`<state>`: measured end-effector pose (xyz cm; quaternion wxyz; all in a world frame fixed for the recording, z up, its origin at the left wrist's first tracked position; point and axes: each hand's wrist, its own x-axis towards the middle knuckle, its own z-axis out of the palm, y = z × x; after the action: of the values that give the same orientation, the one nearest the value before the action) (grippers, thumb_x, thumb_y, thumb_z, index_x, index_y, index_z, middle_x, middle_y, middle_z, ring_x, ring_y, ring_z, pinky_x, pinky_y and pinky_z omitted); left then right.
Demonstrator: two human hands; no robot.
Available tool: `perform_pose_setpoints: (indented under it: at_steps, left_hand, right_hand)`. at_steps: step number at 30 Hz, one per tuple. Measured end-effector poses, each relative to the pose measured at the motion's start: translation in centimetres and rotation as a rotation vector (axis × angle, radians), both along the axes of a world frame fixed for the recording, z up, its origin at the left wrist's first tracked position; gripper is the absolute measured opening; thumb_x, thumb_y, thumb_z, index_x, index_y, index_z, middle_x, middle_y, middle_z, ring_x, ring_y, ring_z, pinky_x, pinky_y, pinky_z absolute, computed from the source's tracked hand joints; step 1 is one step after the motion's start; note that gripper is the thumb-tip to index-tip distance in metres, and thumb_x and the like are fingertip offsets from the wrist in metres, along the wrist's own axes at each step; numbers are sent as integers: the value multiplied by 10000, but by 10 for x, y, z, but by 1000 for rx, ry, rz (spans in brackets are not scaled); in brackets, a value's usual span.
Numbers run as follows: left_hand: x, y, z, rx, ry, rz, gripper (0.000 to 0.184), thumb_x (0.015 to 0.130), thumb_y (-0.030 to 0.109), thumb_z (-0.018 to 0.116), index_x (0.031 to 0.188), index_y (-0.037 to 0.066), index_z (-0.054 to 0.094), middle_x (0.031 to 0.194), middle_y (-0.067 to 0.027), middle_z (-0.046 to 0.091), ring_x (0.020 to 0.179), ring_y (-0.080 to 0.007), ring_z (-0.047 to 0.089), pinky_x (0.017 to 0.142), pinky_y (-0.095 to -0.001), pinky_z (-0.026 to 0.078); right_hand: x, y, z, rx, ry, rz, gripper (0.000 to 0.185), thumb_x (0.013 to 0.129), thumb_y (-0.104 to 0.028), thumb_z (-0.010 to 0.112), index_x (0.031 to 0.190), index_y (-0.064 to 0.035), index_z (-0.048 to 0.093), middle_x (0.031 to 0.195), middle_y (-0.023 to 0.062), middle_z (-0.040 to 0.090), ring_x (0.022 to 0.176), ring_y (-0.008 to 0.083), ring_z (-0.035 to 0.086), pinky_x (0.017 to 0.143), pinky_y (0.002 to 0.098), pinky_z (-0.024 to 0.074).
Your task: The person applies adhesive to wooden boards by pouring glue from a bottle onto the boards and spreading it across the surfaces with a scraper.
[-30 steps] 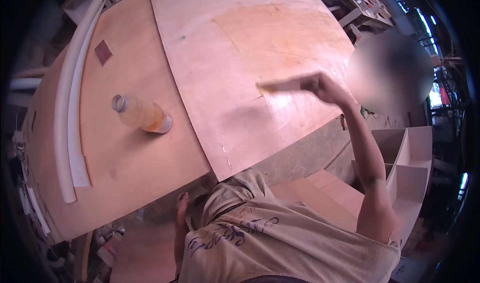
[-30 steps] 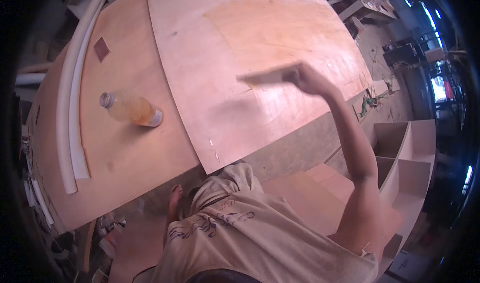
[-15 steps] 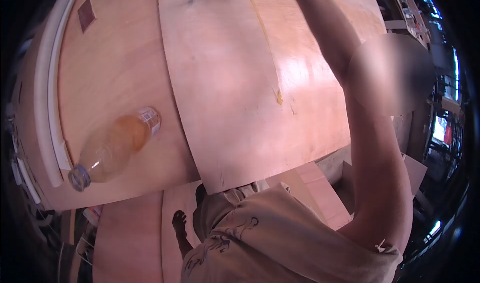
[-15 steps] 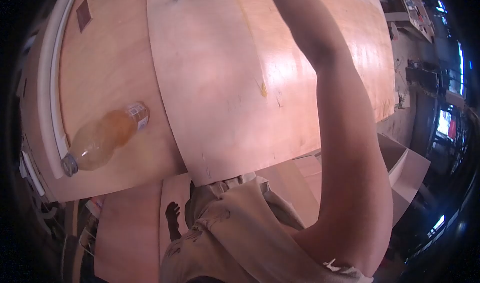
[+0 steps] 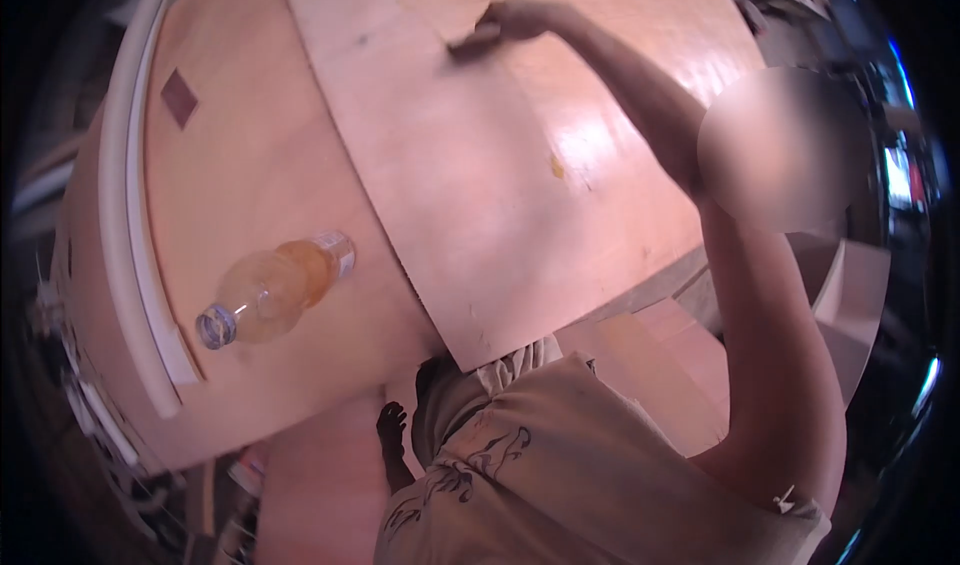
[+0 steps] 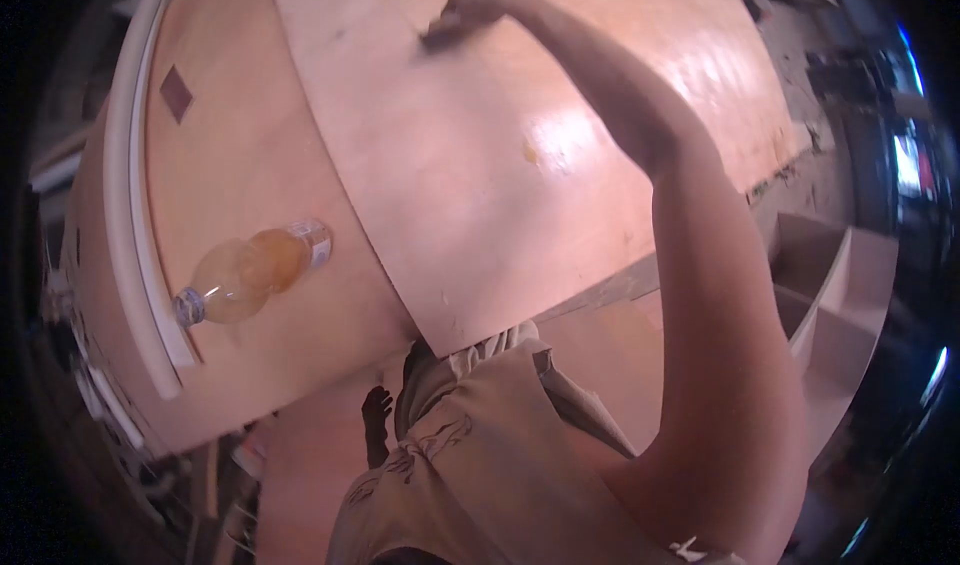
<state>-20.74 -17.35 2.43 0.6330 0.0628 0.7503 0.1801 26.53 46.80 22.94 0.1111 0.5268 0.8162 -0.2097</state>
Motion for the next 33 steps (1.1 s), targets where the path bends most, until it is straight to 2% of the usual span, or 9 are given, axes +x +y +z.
perform_pose_setpoints:
  at_steps: [2,5,8,11,19,21,24,28,33]
  left_hand:
    - [-26,23,-9,91,-31,-87,368,901,316,514,1216,128,548,1106,-62,633,968,-199,609,795,-343,443]
    - [-62,58,-21,41,45,-157,345,856,199,593,1187,110,557,1112,-67,620,961,-182,602,761,-322,442]
    - [-99,77,-28,97,77,-353,419,826,236,642,1206,84,550,1152,-70,607,990,-164,590,746,-314,455]
    - [-157,70,-100,148,23,-474,413,835,221,628,1214,78,549,1101,-61,629,947,-144,599,724,-299,460]
    - [-138,103,-105,149,-81,-711,359,838,219,625,1165,81,574,1057,-54,640,909,-140,605,717,-284,453]
    - [-130,118,-103,177,-93,-715,346,839,219,625,1153,82,580,1046,-52,643,899,-138,607,716,-280,452]
    - [-122,133,-90,198,-88,-663,326,840,218,623,1135,84,589,1029,-50,647,885,-137,609,714,-274,449]
    - [-120,140,-69,227,-56,-548,300,842,217,622,1110,85,601,1007,-46,653,865,-134,612,710,-267,446]
    - [-120,116,-35,205,-8,-366,269,844,216,620,1080,88,617,979,-42,660,841,-132,616,706,-258,442]
  right_hand:
    - [17,-63,3,-77,-28,0,370,792,-48,527,1128,-133,656,1042,128,672,953,320,627,840,390,497]
    - [32,-163,12,-144,-25,-81,496,713,37,473,1130,-153,663,1064,135,664,966,319,624,845,377,498]
    - [36,-261,9,-163,2,-234,584,659,80,420,1119,-173,675,1065,127,667,985,312,622,848,375,497]
    - [39,-349,9,-176,28,-311,504,717,-6,499,1131,-236,670,1059,80,678,973,297,635,852,379,497]
    - [24,-486,49,-316,75,-417,443,655,15,541,1067,-76,673,930,170,680,901,308,643,791,366,509]
    - [15,-492,73,-360,47,-478,378,658,-6,568,1026,6,656,890,171,681,884,280,647,780,357,515]
    - [50,-477,76,-121,364,-640,378,685,48,544,1047,11,648,933,123,688,895,210,645,780,325,516]
    - [9,-397,168,200,765,-523,226,784,41,551,992,28,641,910,151,677,846,197,620,772,325,486]
    - [-21,-251,201,324,567,-280,222,788,25,543,993,39,627,842,213,652,777,300,606,744,363,466]
